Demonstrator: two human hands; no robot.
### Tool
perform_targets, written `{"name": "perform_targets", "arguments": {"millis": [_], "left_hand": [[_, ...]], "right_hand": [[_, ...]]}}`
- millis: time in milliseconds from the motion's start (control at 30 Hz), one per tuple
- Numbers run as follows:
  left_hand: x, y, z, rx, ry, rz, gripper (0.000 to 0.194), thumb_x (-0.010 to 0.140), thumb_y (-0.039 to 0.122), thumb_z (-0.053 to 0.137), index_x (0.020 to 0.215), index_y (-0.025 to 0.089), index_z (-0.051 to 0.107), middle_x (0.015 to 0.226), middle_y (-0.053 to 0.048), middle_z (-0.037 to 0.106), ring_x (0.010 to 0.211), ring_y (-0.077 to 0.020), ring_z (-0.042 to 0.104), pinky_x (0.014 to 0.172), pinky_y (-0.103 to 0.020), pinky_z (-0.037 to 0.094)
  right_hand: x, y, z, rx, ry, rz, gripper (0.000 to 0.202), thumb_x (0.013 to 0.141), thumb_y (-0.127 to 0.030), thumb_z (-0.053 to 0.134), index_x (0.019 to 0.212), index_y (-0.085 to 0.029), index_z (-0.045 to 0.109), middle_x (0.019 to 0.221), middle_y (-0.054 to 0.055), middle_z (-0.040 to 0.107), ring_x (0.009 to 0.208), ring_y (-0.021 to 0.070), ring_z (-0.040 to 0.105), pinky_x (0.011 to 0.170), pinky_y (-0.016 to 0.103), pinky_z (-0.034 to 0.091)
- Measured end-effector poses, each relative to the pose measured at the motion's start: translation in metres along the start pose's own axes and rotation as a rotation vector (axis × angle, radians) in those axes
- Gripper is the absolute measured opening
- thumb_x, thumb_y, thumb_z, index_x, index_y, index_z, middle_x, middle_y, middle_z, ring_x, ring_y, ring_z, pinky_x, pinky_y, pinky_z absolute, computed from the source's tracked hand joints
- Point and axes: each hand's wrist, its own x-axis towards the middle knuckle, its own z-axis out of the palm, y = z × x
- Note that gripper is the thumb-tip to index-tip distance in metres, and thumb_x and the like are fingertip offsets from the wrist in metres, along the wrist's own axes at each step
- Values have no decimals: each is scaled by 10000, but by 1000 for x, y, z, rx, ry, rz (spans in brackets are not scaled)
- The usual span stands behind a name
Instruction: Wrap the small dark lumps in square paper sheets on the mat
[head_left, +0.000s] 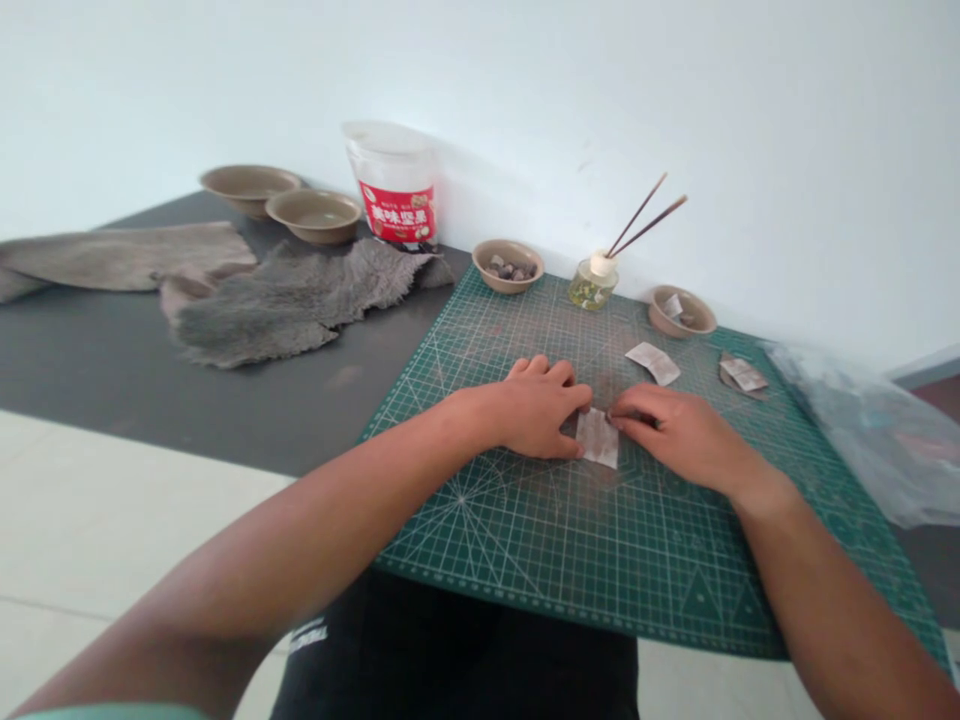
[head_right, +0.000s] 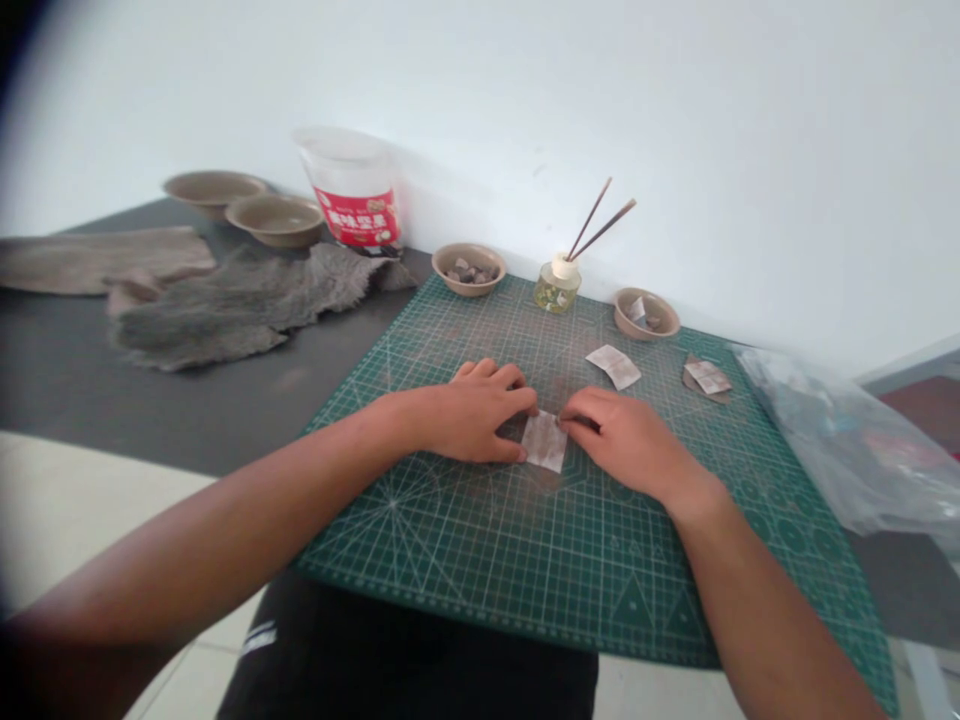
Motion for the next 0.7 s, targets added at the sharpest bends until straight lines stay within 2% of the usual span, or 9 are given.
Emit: {"name": "perform_targets", "arguments": {"millis": [100, 167, 300, 367, 467, 533, 633, 700], "left_hand": [[0, 0, 0, 18, -5, 14, 527, 828, 617, 574, 1226, 270, 560, 1292, -112, 502, 1125, -347, 476, 973, -518, 373], [0, 0, 0, 32, 0, 22, 526, 829, 625, 567, 1201, 254, 569, 1288, -120, 501, 1117, -347, 479, 963, -511, 383], [1, -1, 0, 28, 4, 11, 521, 834, 606, 573, 1227, 265, 563, 1307, -120, 490, 1119, -349, 476, 963, -521, 382], [1, -1, 0, 18, -4, 7, 529, 834, 604, 574, 1247, 275, 558, 1308, -116, 491, 1120, -350, 473, 966, -527, 379], [0, 0, 1, 15, -12, 7, 529, 830, 616, 575, 1235, 277, 562, 1313, -108, 490, 1124, -344, 469, 970, -518, 380], [1, 0, 1, 25, -3, 9, 514, 832, 609, 574, 1220, 272, 564, 1311, -108, 488, 1127, -341, 467, 969, -512, 380], [1, -1, 2, 37, 10, 7, 503, 833, 594, 578, 1219, 272, 562, 1301, -111, 490, 1126, -344, 465, 967, -515, 378], [1, -1, 2, 31, 1, 1, 521, 828, 603, 580, 1235, 278, 556, 1305, -110, 489, 1125, -346, 464, 970, -518, 373]], "right_hand": [[-3, -5, 1, 27, -110, -103, 155, 960, -220, 547, 975, -257, 697, 1001, 20, 715, 901, 190, 667, 800, 340, 517], [-3, -8, 4, 29, -137, -153, 180, 974, -209, 520, 996, -265, 690, 1040, 21, 708, 947, 192, 661, 834, 341, 514], [-1, -6, 4, -15, -18, -33, 101, 955, -232, 567, 970, -243, 666, 987, 26, 694, 889, 197, 654, 797, 348, 503], [-2, -4, 3, 7, -36, -22, 82, 948, -233, 580, 942, -239, 661, 946, 21, 686, 858, 189, 649, 768, 336, 500], [-3, -6, 4, 77, -123, -99, 123, 962, -214, 552, 951, -254, 668, 972, 15, 687, 905, 182, 650, 799, 323, 504], [-2, -5, 6, 66, -93, -93, 137, 969, -216, 537, 969, -255, 668, 1009, 20, 691, 936, 189, 652, 830, 336, 503], [-1, 0, 5, 6, 18, 5, 122, 962, -234, 551, 941, -238, 670, 981, 34, 702, 904, 206, 659, 829, 362, 501], [-1, 1, 3, 30, -8, 14, 112, 953, -240, 570, 931, -240, 680, 959, 28, 708, 883, 202, 661, 807, 351, 506]]}}
